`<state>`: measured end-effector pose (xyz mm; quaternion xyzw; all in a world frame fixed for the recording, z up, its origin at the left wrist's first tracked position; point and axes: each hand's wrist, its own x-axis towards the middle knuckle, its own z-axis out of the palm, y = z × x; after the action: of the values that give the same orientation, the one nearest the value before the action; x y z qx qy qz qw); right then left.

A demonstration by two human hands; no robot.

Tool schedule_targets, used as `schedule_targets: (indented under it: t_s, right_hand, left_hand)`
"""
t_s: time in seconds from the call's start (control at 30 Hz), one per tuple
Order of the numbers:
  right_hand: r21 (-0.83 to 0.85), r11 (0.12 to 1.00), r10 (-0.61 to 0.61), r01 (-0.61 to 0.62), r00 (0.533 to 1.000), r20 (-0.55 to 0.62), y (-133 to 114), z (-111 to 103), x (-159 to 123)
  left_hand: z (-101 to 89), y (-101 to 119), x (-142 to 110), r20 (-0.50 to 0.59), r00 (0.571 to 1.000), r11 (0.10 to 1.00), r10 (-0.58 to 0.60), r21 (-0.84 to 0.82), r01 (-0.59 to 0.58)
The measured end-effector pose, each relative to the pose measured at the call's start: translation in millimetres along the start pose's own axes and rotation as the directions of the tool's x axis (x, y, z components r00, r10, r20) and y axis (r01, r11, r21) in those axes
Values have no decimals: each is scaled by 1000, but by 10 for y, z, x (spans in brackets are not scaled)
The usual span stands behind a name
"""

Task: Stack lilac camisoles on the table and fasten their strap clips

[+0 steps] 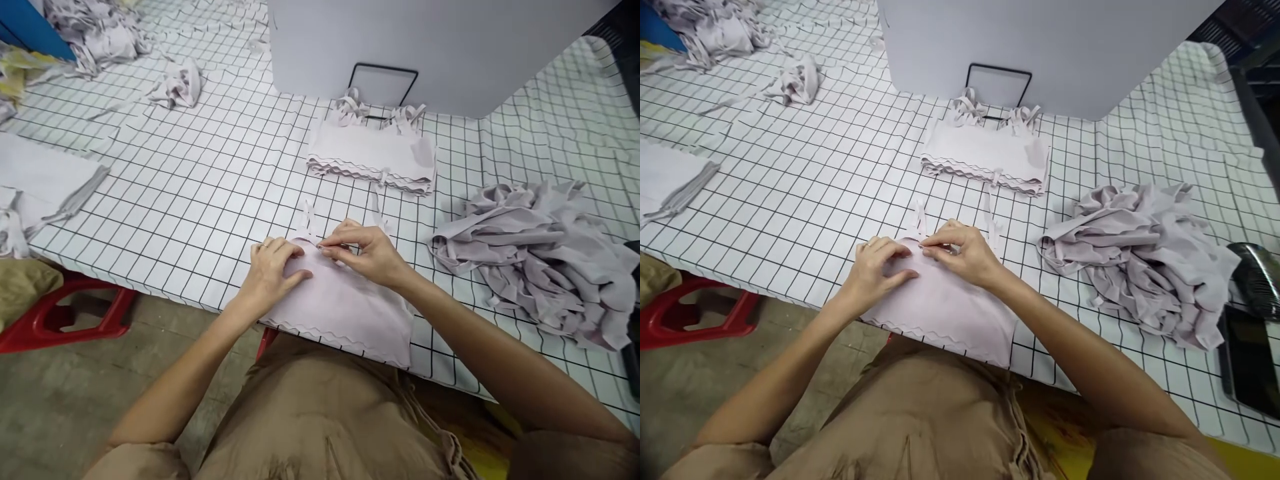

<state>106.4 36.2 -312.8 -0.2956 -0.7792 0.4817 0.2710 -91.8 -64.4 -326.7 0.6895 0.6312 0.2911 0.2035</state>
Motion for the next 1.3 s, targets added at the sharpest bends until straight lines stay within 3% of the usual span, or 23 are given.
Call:
schedule_targets:
  t_s: [0.1, 0.23, 0.33, 0.8, 1.07, 1.3]
  right_hand:
    - [4, 1000, -5, 5, 1000, -19, 68, 60, -54]
    - [-97, 989, -110, 109, 994, -5, 98, 127, -110]
    - [-166, 980, -119, 115, 993, -17, 94, 158, -140]
    - [-287, 941, -183, 180, 983, 16, 131, 265, -163]
    - [-260, 950, -180, 173, 984, -4, 158, 280, -174]
    - [-275, 950, -150, 149, 989, 20, 169, 275, -177]
  left_hand:
    - [66, -41, -30, 35, 998, 996, -46, 82, 43]
    - [72, -35, -11, 52, 997, 998, -48, 41, 46]
    - [85, -48, -1, 59, 998, 1000, -11, 17, 10]
    - [210, -100, -42, -113, 976, 982, 188, 49, -183]
    - [203, -103, -36, -92, 981, 985, 169, 41, -166]
    - [183, -84, -28, -15, 996, 996, 83, 31, -83]
